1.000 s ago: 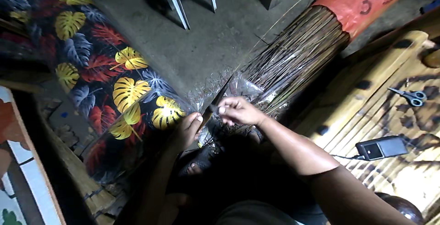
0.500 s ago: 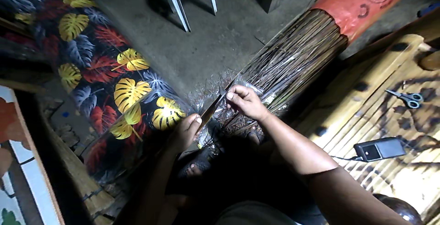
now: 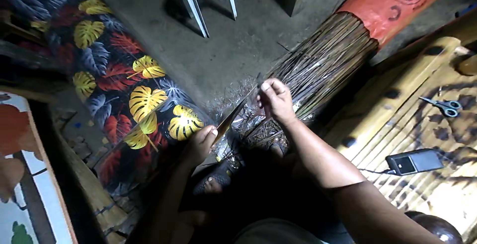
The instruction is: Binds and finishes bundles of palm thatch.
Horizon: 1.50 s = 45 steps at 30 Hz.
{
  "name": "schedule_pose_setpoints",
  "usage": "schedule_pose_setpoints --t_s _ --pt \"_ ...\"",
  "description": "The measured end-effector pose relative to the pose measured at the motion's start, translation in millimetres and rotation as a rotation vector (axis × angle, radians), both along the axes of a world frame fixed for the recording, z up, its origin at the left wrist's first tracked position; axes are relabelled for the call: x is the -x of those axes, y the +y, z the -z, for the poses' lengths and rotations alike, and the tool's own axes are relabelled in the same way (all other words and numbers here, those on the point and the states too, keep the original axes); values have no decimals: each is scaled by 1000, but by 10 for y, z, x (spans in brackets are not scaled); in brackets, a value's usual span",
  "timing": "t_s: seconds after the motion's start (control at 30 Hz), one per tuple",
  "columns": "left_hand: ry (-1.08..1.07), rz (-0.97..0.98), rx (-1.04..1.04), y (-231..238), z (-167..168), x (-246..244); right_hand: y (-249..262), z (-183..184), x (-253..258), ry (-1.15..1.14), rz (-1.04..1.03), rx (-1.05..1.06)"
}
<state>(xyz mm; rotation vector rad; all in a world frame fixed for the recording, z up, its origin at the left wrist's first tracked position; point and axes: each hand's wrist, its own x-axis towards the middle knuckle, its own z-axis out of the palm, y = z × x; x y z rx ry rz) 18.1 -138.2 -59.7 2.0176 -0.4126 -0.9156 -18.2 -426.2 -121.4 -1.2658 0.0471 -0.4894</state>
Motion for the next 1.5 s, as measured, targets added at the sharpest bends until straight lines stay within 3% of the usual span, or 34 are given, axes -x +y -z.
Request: schedule_pose_setpoints --t_s 0.07,0.13,0.3,0.37,0.73,0.93,1.07,1.27,1.37,1.5 --pt "-6 -29 -16 46 1 7 -60 0 -32 -3 46 -55" --pt "6 -51 -12 57 -11 6 -18 -34 -4 48 -40 -69" --pt "6 -56 41 65 -5 19 506 -47 168 198 -655 -34" --pt "27 -47 64 88 14 6 616 9 158 162 -780 -46" --pt "364 -25 236 170 38 -95 425 11 94 -10 -407 267" --pt "428 -4 257 248 106 -134 144 20 -20 -17 -195 142" --pt "475 -6 248 235 110 -144 208 -74 56 49 -280 80" --pt "502 26 270 162 130 -130 588 83 104 115 -688 19" --pt "529 19 286 150 119 -134 562 81 93 114 -660 3" --pt "600 19 303 140 87 -137 453 39 83 65 -524 162"
